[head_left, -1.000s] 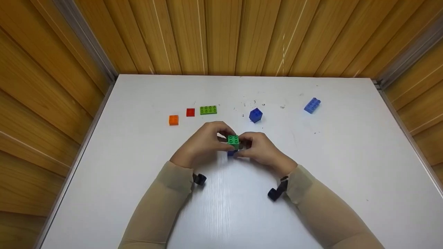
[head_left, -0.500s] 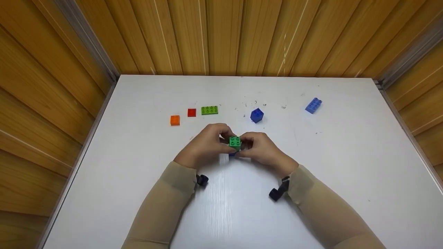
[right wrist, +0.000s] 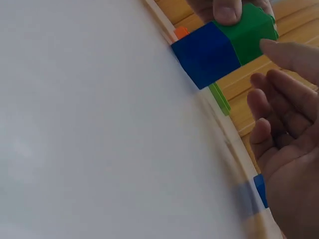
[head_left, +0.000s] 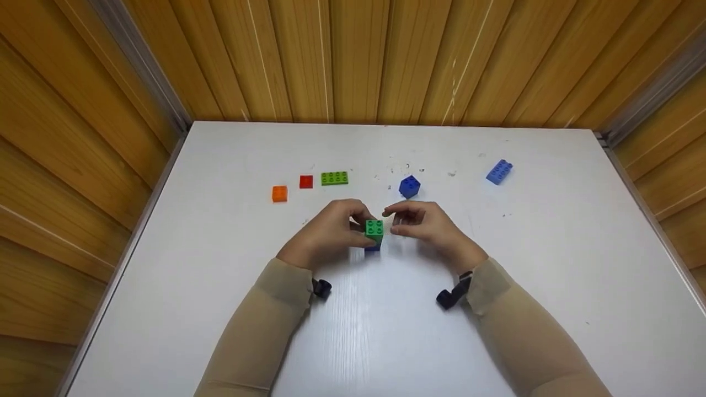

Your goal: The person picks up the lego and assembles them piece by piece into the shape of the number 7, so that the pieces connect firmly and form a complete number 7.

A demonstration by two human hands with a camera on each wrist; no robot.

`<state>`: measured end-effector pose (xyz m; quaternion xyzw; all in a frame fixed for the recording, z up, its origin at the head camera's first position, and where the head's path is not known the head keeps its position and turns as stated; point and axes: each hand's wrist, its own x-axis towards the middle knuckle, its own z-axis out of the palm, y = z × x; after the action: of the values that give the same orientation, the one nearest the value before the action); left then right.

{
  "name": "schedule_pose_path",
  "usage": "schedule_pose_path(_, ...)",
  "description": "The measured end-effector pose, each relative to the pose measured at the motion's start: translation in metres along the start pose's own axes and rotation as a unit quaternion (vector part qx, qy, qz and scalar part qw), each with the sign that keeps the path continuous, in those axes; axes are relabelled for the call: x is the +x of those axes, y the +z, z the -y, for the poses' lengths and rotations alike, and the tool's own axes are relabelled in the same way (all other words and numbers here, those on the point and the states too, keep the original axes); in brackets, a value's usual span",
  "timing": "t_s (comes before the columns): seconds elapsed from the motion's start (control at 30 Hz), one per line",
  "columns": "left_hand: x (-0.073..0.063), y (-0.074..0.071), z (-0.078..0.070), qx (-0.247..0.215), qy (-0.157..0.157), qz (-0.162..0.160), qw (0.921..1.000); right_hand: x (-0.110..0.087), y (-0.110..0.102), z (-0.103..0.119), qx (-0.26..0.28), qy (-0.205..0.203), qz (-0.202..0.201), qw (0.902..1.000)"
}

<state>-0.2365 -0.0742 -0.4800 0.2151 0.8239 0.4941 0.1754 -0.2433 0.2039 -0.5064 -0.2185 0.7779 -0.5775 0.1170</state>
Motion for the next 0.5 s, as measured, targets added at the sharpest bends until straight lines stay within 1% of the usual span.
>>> schedule_pose_path(0.1,0.0,0.0,0.0,0.0,-0.007,0.001,1.0,0.002,-0.004,-0.003,0.028,-0.012,-0.062,0.9976)
schedule_pose_path(0.2,-0.001,0.001,0.001,0.003,-0.015,0.002,0.9999,0.003,-0.004,-0.004,0.032,-0.017,-0.133,0.9905)
schedule_pose_path(0.27,-0.001,0.001,0.001,0.001,-0.016,0.003,0.9999,0.004,-0.004,-0.005,0.038,-0.024,-0.178,0.9831)
schedule_pose_path(0.37,-0.001,0.001,0.001,-0.001,-0.014,0.002,0.9999,0.006,-0.004,-0.006,0.029,-0.031,-0.246,0.9684)
schedule_pose_path(0.43,-0.001,0.001,0.001,-0.002,-0.013,0.001,0.9999,0.009,-0.006,-0.007,0.022,-0.034,-0.284,0.9581)
schedule_pose_path(0.5,0.0,0.0,0.0,0.0,-0.016,0.001,0.9999,0.011,-0.007,-0.008,0.014,-0.028,-0.311,0.9497)
